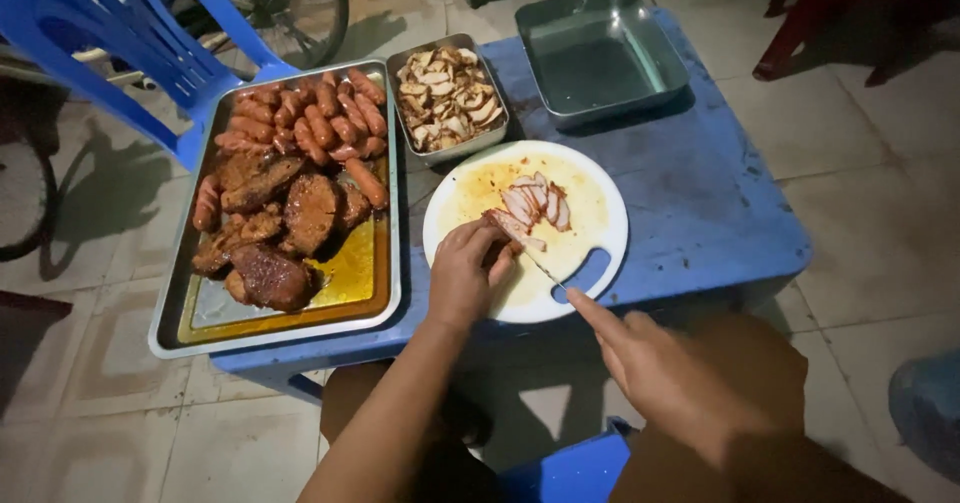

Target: The person slices cooked meat and sausages on a white cutting board using a knife. They transfer the sliced pieces into a metal tray and continue cutting additional pieces from a tray of cooked meat and sausages.

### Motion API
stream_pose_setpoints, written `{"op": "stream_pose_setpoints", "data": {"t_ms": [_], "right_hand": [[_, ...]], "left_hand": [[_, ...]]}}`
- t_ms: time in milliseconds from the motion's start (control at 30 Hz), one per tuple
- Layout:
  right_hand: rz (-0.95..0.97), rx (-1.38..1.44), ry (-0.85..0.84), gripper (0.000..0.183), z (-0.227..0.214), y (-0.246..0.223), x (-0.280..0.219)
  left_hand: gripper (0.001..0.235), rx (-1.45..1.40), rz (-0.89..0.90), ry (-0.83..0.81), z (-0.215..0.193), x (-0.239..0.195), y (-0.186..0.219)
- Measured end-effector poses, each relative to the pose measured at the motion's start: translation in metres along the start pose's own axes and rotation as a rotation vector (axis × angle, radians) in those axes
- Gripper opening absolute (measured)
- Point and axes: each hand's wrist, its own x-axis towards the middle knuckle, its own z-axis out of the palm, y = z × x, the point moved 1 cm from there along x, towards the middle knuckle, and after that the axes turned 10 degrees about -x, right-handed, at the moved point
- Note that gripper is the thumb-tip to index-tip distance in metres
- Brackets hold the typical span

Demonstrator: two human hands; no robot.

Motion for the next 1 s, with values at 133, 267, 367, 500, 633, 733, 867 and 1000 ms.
{"op": "stream_pose_setpoints", "data": {"t_ms": [133,267,367,500,633,733,867,1000], "right_hand": [[-0.126,-0.162,0.312,0.061,0.017,-0.01,0.038],[-0.332,-0.118,0.658,0.056,0.028,-0.007,0.05],[0.013,-0.011,0.025,0.061,0.009,-0.005,0.017],[0.013,-0.026,0.082,0.066,0.024,0.013,0.021],[-0.013,-0.015,0.159,0.064,0.016,0.013,0.009],[-0.033,0.02,0.104,0.067,0.01,0.011,-0.006],[-0.007,-0.074,0.018,0.065,0.004,0.001,0.003],[-0.06,-0.087,0.1,0.061,0.006,-0.011,0.044]], "left_hand": [[0.017,0.005,0.046,0.064,0.016,-0.003,-0.016],[0.017,0.058,0.003,0.115,0.023,-0.006,-0.023],[0.022,-0.009,0.016,0.006,-0.002,0.001,0.006],[0.02,-0.026,-0.059,-0.026,-0.002,0.0,0.008],[0.024,-0.025,-0.026,0.015,0.001,-0.001,0.0],[0.022,-0.031,-0.019,0.011,-0.003,0.001,0.007],[0.022,-0.054,0.026,0.011,-0.002,0.0,0.004],[0.019,-0.034,0.099,0.052,0.002,0.001,0.0]]}}
